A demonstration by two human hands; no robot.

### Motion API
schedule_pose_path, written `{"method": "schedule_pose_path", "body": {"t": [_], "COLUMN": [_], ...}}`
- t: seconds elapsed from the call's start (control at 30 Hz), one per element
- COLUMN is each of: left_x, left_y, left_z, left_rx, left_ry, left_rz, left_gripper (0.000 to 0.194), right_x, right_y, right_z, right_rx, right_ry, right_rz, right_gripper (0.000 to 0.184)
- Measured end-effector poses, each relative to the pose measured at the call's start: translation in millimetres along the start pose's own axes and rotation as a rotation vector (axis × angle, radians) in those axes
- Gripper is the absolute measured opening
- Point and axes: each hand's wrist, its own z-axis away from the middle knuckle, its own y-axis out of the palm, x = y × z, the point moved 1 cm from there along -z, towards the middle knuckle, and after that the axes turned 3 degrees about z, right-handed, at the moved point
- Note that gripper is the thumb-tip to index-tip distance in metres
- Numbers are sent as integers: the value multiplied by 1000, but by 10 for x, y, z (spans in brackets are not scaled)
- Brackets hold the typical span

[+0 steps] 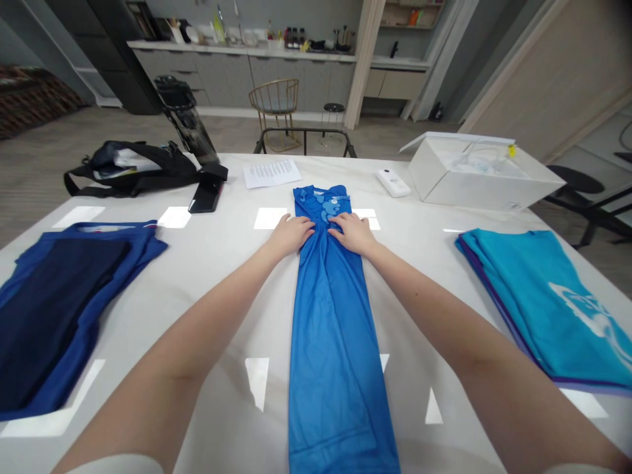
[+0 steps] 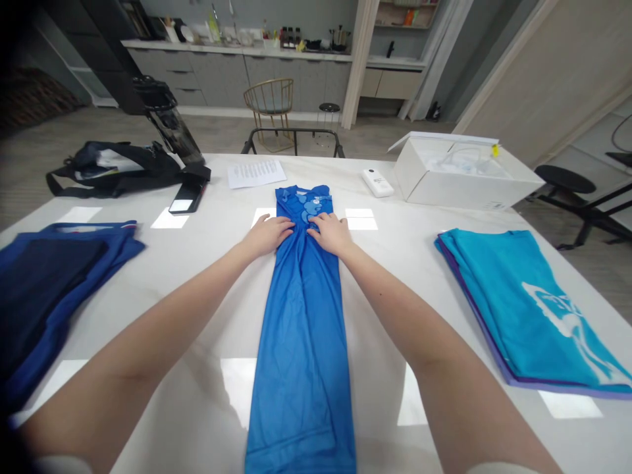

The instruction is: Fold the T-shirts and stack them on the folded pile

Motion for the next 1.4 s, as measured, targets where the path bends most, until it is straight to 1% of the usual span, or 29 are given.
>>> {"method": "schedule_pose_path", "body": {"t": [0.1, 0.13, 0.2, 0.3, 0.37, 0.4, 0.47, 0.53, 0.57, 0.6, 0.67, 0.73, 0.8, 0.87, 0.93, 1.03, 1.13, 1.23, 1.3, 1.4], "left_x": [8, -17, -128, -439, -703, -831, -1052, -1198, -1239, -1259, -1256, -1224, -1197, -1191, -1210, -1280, -1391, -1542, -1671, -1896], "left_y": [11, -10, -85, -211, -248, -247, -210, -157, -139, -132, -153, -202, -245, -256, -224, -127, -56, -79, -136, -206], "left_z": [-2, 23, 128, 431, 685, 807, 1005, 1124, 1157, 1175, 1191, 1200, 1215, 1240, 1281, 1406, 1646, 1983, 2216, 2490], "left_rx": [22, 12, -37, -128, -142, -144, -89, -3, 23, 25, -39, -128, -197, -218, -182, -94, -63, -101, -113, -53], "left_ry": [-89, -106, -88, -40, -57, -97, -194, -256, -273, -286, -308, -318, -287, -240, -200, -138, -86, -64, -28, 52], "left_rz": [-4, -2, 0, -22, -47, -51, -52, -39, -27, -9, 47, 126, 196, 235, 258, 245, 148, 62, 23, 6], "left_gripper": [42, 42, 40, 35, 36, 41, 48, 42, 37, 34, 33, 34, 35, 35, 34, 33, 41, 55, 56, 50], "right_x": [-36, -37, -4, 139, 265, 324, 422, 487, 510, 528, 560, 599, 640, 662, 645, 552, 453, 451, 514, 638], "right_y": [48, 43, -6, -114, -149, -150, -130, -112, -111, -117, -146, -182, -205, -204, -186, -157, -154, -185, -209, -226], "right_z": [86, 126, 236, 479, 661, 744, 882, 977, 1011, 1039, 1085, 1124, 1152, 1165, 1169, 1196, 1304, 1492, 1624, 1767], "right_rx": [7, -2, -49, -121, -77, -32, 47, 62, 54, 48, 50, 59, 71, 91, 106, 119, 116, 56, 12, 3], "right_ry": [20, 45, 65, -7, -51, -54, -32, -8, -4, -7, -42, -126, -239, -321, -340, -294, -200, -143, -139, -138], "right_rz": [7, 2, -6, -22, -57, -78, -105, -83, -56, -22, 52, 118, 168, 191, 177, 75, -29, -53, -63, -109], "right_gripper": [47, 48, 46, 35, 27, 24, 23, 27, 30, 34, 43, 48, 47, 43, 39, 35, 36, 40, 37, 30]}}
